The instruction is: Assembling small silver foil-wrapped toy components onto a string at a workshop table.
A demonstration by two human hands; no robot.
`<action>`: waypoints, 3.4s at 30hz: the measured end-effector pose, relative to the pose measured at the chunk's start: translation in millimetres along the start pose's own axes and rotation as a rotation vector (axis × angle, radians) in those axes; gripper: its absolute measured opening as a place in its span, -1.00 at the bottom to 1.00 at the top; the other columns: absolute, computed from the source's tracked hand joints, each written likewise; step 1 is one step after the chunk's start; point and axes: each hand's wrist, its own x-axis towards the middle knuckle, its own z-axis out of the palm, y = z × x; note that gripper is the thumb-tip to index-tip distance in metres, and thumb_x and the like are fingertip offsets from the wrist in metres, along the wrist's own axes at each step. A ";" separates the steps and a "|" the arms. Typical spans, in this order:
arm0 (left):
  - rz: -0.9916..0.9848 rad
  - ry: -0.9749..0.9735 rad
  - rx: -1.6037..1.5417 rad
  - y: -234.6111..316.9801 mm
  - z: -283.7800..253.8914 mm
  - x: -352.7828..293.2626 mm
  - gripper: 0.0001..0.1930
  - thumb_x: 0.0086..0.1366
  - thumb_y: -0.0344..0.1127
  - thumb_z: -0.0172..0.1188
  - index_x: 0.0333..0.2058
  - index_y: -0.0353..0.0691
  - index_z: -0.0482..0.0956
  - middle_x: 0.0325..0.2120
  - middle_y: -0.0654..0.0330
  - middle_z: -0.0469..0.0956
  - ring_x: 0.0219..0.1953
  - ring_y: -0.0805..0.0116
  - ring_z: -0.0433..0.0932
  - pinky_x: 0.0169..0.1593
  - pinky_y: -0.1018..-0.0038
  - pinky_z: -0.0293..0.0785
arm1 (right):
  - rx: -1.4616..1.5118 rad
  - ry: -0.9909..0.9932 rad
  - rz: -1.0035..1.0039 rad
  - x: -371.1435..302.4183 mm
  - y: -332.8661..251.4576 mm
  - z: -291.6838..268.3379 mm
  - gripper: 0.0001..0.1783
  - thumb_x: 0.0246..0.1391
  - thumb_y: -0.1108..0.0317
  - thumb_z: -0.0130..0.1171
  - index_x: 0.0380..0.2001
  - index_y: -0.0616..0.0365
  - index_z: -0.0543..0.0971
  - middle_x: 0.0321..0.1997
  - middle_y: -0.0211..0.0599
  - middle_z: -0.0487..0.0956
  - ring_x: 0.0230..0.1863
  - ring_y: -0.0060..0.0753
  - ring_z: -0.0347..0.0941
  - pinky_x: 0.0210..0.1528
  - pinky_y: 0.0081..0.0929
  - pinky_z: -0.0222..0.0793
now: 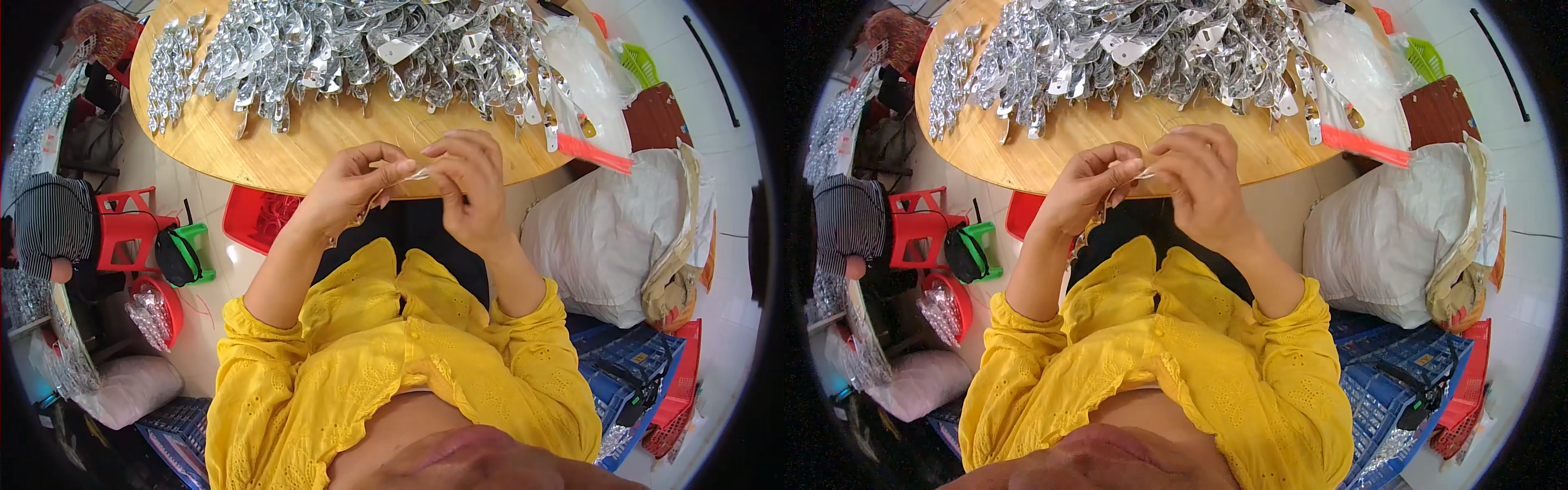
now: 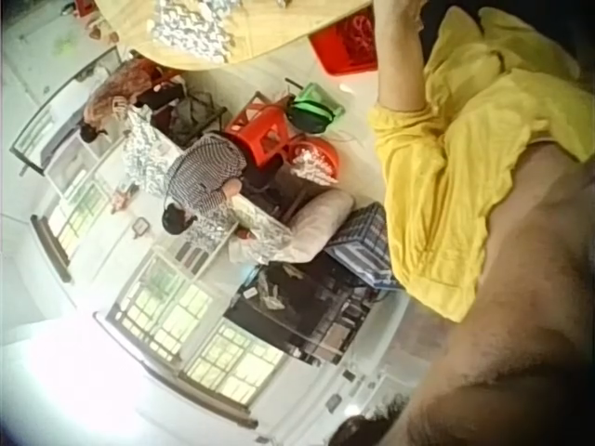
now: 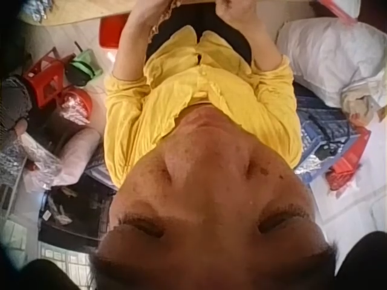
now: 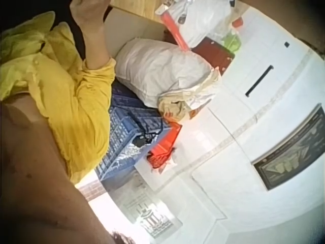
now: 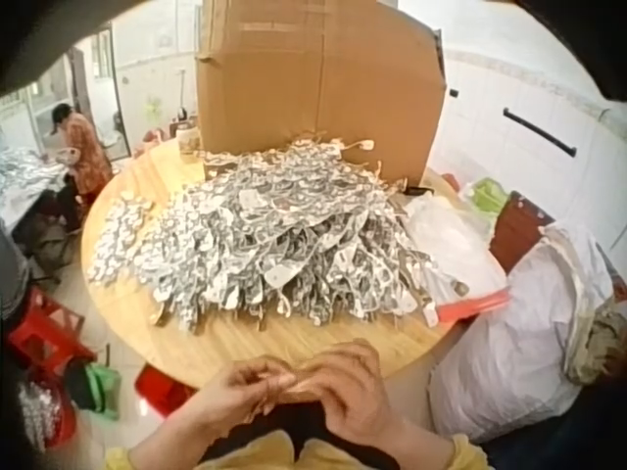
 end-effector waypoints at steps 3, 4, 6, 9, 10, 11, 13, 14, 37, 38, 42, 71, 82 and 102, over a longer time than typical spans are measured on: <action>0.040 -0.009 0.037 -0.5 -6.9 -1.3 -0.76 0.13 -0.24 0.00 -0.38 -0.34 0.41 -0.62 0.28 0.38 -0.69 0.67 0.21 -0.64 0.78 0.07 | 0.576 0.023 0.383 -9.8 7.2 3.8 -0.90 -0.06 0.44 -0.04 -0.41 0.18 0.40 -0.23 -0.27 0.37 -0.19 -0.40 0.23 -0.12 -0.47 0.11; 0.039 -0.010 0.037 0.8 -5.6 -2.0 -0.76 0.13 -0.24 0.00 -0.38 -0.34 0.41 -0.62 0.28 0.38 -0.69 0.67 0.21 -0.64 0.78 0.07 | 0.896 -0.031 0.567 -12.4 9.8 1.9 -0.87 0.00 0.41 -0.10 -0.36 0.20 0.37 -0.23 -0.26 0.36 -0.17 -0.42 0.23 -0.10 -0.47 0.12; 0.094 0.019 -0.105 6.2 -2.8 -3.1 -0.73 0.16 -0.23 -0.07 -0.36 -0.35 0.43 -0.63 0.28 0.40 -0.69 0.66 0.21 -0.63 0.77 0.08 | 1.220 -0.089 0.748 -13.1 12.3 -0.6 -0.83 0.05 0.38 -0.16 -0.31 0.22 0.34 -0.23 -0.25 0.35 -0.16 -0.44 0.23 -0.09 -0.46 0.13; 0.074 -0.050 -0.113 1.1 -11.2 -1.0 -0.68 0.18 -0.20 -0.11 -0.34 -0.38 0.44 -0.60 0.25 0.43 -0.68 0.65 0.21 -0.62 0.75 0.09 | 1.592 -0.053 0.935 -13.2 12.9 -4.0 -0.81 0.07 0.34 -0.19 -0.30 0.22 0.33 -0.21 -0.28 0.35 -0.15 -0.46 0.24 -0.07 -0.44 0.15; 0.074 -0.050 -0.113 0.5 -12.3 -1.1 -0.68 0.18 -0.20 -0.11 -0.34 -0.38 0.44 -0.60 0.25 0.43 -0.68 0.65 0.21 -0.62 0.75 0.09 | 1.652 -0.021 0.970 -13.8 14.6 -4.0 -0.81 0.07 0.34 -0.19 -0.30 0.21 0.33 -0.21 -0.27 0.35 -0.15 -0.46 0.25 -0.06 -0.44 0.15; 0.088 -0.069 -0.103 -0.2 -13.0 -1.7 -0.70 0.16 -0.22 -0.07 -0.35 -0.38 0.45 -0.60 0.24 0.44 -0.67 0.65 0.23 -0.61 0.75 0.10 | 1.713 0.011 1.006 -14.6 15.5 -3.6 -0.81 0.07 0.34 -0.19 -0.29 0.21 0.32 -0.21 -0.27 0.34 -0.14 -0.46 0.26 -0.06 -0.43 0.16; 0.101 -0.087 -0.092 -0.4 -10.2 -3.3 -0.72 0.14 -0.24 -0.03 -0.37 -0.38 0.47 -0.59 0.23 0.46 -0.66 0.64 0.25 -0.60 0.74 0.11 | 1.665 0.010 1.001 -16.7 16.6 -2.2 -0.81 0.07 0.35 -0.19 -0.29 0.21 0.32 -0.20 -0.26 0.35 -0.15 -0.47 0.27 -0.08 -0.44 0.18; 0.094 -0.023 -0.066 0.3 -5.6 -5.4 -0.75 0.11 -0.26 0.02 -0.39 -0.37 0.48 -0.59 0.23 0.46 -0.65 0.64 0.27 -0.60 0.74 0.12 | 1.619 0.007 0.995 -17.4 16.6 -1.5 -0.82 0.07 0.35 -0.20 -0.30 0.20 0.32 -0.20 -0.26 0.35 -0.17 -0.48 0.29 -0.10 -0.44 0.20; 0.293 0.175 -0.022 4.6 -4.8 -16.7 -0.85 0.05 -0.36 0.10 -0.45 -0.34 0.50 -0.68 0.34 0.39 -0.65 0.69 0.26 -0.61 0.80 0.08 | 1.382 -0.200 0.971 -21.9 5.8 4.2 -0.79 0.01 0.36 -0.07 -0.36 0.29 0.44 -0.59 -0.47 0.33 -0.59 -0.70 0.16 -0.57 -0.79 0.04; 0.291 0.165 -0.004 5.0 -5.9 -17.3 -0.86 0.05 -0.37 0.10 -0.46 -0.35 0.49 -0.68 0.34 0.39 -0.65 0.69 0.27 -0.61 0.80 0.09 | 1.280 -0.151 0.974 -21.4 5.5 2.9 -0.84 -0.02 0.40 -0.03 -0.42 0.29 0.46 -0.58 -0.48 0.32 -0.59 -0.70 0.14 -0.56 -0.79 0.03; 0.275 0.189 0.042 -1.1 -11.2 -18.2 -0.86 0.07 -0.36 0.08 -0.48 -0.35 0.48 -0.70 0.33 0.39 -0.67 0.70 0.25 -0.62 0.79 0.06 | 0.989 -0.152 0.791 -17.7 7.5 -3.7 -0.86 -0.02 0.41 -0.03 -0.48 0.28 0.44 -0.57 -0.48 0.33 -0.58 -0.70 0.14 -0.52 -0.79 0.06; 0.854 0.330 0.687 -14.3 19.5 -19.2 -0.83 -0.02 -0.53 0.10 -0.38 -0.27 0.53 -0.29 0.05 0.46 -0.50 0.58 0.44 -0.48 0.73 0.32 | 0.633 0.051 0.449 -8.1 -22.7 2.6 -0.92 -0.13 0.51 0.02 -0.50 0.23 0.35 -0.59 -0.26 0.32 -0.56 -0.36 0.25 -0.52 -0.59 0.15; 0.561 0.082 0.086 -13.2 15.3 -21.3 -0.87 0.04 -0.47 0.08 -0.42 -0.39 0.52 -0.27 -0.05 0.43 -0.50 0.58 0.41 -0.64 0.80 0.19 | 1.219 -0.084 0.742 -19.7 -31.9 10.9 -0.58 0.09 0.19 -0.21 -0.10 0.28 0.31 -0.43 -0.52 0.35 -0.54 -0.68 0.08 -0.47 -0.75 0.02; 0.470 0.179 0.162 -19.9 15.9 -28.3 -0.88 0.11 -0.42 0.02 -0.47 -0.37 0.46 -0.53 0.28 0.46 -0.56 0.69 0.31 -0.53 0.75 0.20 | 0.438 -0.140 0.279 -25.9 -25.8 14.3 -0.62 0.05 0.38 -0.16 -0.05 0.31 0.25 -0.40 -0.29 0.35 -0.40 -0.46 0.27 -0.25 -0.64 0.17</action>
